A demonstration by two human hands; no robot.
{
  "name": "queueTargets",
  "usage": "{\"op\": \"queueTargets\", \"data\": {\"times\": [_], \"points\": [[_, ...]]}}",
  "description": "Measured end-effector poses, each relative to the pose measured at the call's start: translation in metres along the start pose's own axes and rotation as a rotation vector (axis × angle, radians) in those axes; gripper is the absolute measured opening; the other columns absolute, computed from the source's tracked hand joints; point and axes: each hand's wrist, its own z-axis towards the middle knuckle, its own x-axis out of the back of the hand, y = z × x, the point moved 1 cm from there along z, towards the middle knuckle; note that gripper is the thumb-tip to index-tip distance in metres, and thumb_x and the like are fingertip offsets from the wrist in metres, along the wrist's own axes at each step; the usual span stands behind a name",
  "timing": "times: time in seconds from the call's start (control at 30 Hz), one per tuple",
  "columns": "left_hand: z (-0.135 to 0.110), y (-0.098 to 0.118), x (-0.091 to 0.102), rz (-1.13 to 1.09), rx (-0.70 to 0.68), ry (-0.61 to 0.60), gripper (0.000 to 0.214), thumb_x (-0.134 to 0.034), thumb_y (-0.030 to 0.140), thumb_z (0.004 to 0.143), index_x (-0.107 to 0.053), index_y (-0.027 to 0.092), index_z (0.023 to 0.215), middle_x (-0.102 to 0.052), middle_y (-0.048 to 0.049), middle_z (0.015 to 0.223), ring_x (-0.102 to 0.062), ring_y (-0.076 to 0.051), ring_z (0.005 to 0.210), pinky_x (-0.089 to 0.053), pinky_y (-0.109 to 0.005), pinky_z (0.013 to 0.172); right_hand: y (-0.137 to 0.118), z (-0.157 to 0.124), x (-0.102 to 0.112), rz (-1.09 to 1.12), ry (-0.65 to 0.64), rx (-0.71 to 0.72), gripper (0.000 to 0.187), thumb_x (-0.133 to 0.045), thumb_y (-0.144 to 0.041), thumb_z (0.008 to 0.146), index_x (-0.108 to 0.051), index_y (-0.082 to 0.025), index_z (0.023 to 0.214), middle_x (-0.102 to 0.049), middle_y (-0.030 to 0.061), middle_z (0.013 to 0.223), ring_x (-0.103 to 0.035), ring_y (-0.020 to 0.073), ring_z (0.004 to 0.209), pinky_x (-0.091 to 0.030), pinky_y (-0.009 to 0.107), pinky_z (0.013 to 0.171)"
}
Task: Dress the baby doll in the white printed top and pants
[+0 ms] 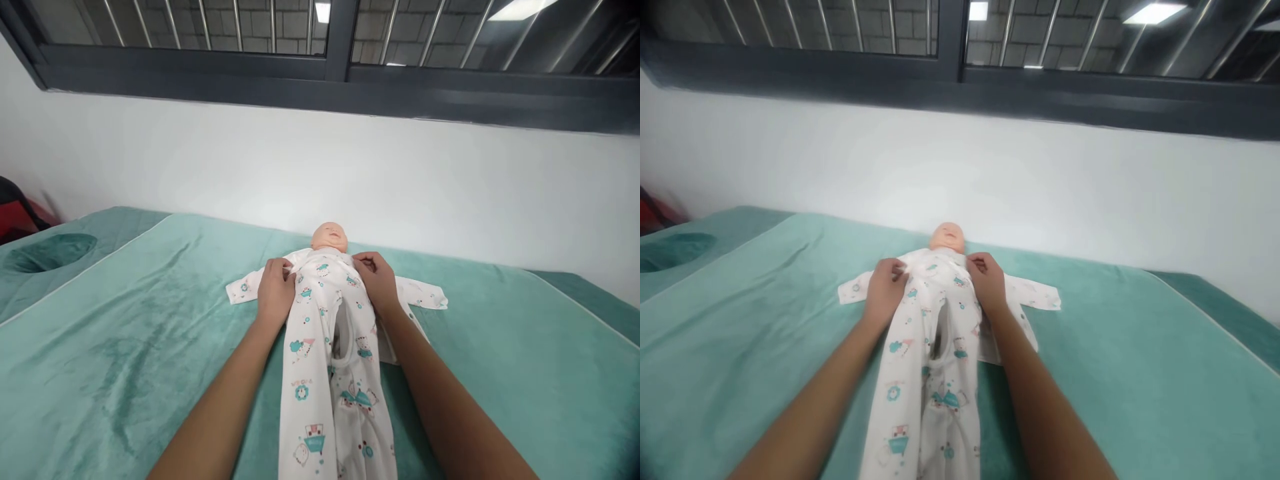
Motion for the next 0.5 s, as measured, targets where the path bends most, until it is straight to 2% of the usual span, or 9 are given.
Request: {"op": "queueTargets", "data": {"times": [0.1,0.23,0.33,0.4,0.5], "points": [[-0.004,-0.002,0.005,-0.08,-0.016,-0.039,0.017,-0.052,0.012,0.079,-0.056,0.022,0.093,-0.059,-0.0041,0.1,-0.058,-0.018,0.092,-0.048,-0.034,0.084,0.009,-0.011,0.012,-0.076,-0.009,0.048,0.022,-0.057,-0.037,0.081,-0.065,-0.019,0.091,-0.068,0.0049,0.091,-0.06,0.0175,0.083,-0.047,0.031,0.08],[-0.01,0.005,0.013,-0.156,-0.017,-0.041,0.013,-0.051,0.025,0.085,-0.061,0.023,0.093,-0.062,-0.0035,0.099,-0.06,-0.018,0.092,-0.048,-0.033,0.084,0.014,-0.017,0.023,-0.182,-0.056,0.068,0.024,-0.054,-0.035,0.082,-0.064,-0.019,0.096,-0.067,0.0059,0.094,-0.059,0.0188,0.087,-0.046,0.033,0.082],[-0.013,0.013,0.016,-0.154,-0.046,-0.108,0.02,-0.05,0.035,0.088,-0.065,0.022,0.093,-0.062,-0.0039,0.098,-0.059,-0.019,0.09,-0.046,-0.033,0.082,0.012,-0.017,0.032,-0.193,-0.182,0.04,0.021,-0.054,-0.033,0.08,-0.066,-0.02,0.093,-0.066,0.0036,0.09,-0.059,0.0179,0.084,-0.046,0.033,0.08],[-0.014,0.017,0.017,-0.175,-0.011,-0.146,0.023,-0.053,0.04,0.086,-0.063,0.022,0.095,-0.062,-0.0038,0.096,-0.058,-0.019,0.089,-0.046,-0.033,0.08,0.01,-0.016,0.038,-0.194,-0.279,0.017,0.021,-0.052,-0.031,0.08,-0.065,-0.021,0.093,-0.065,0.0024,0.091,-0.058,0.0166,0.082,-0.046,0.031,0.078],[-0.015,0.02,0.017,-0.193,0.033,-0.193,0.023,-0.057,0.043,0.082,-0.056,0.023,0.093,-0.061,-0.0022,0.096,-0.056,-0.018,0.087,-0.045,-0.032,0.081,0.008,-0.015,0.043,-0.197,-0.329,0.075,0.02,-0.049,-0.028,0.081,-0.062,-0.021,0.095,-0.062,0.0028,0.099,-0.056,0.0164,0.089,-0.044,0.03,0.08]]}}
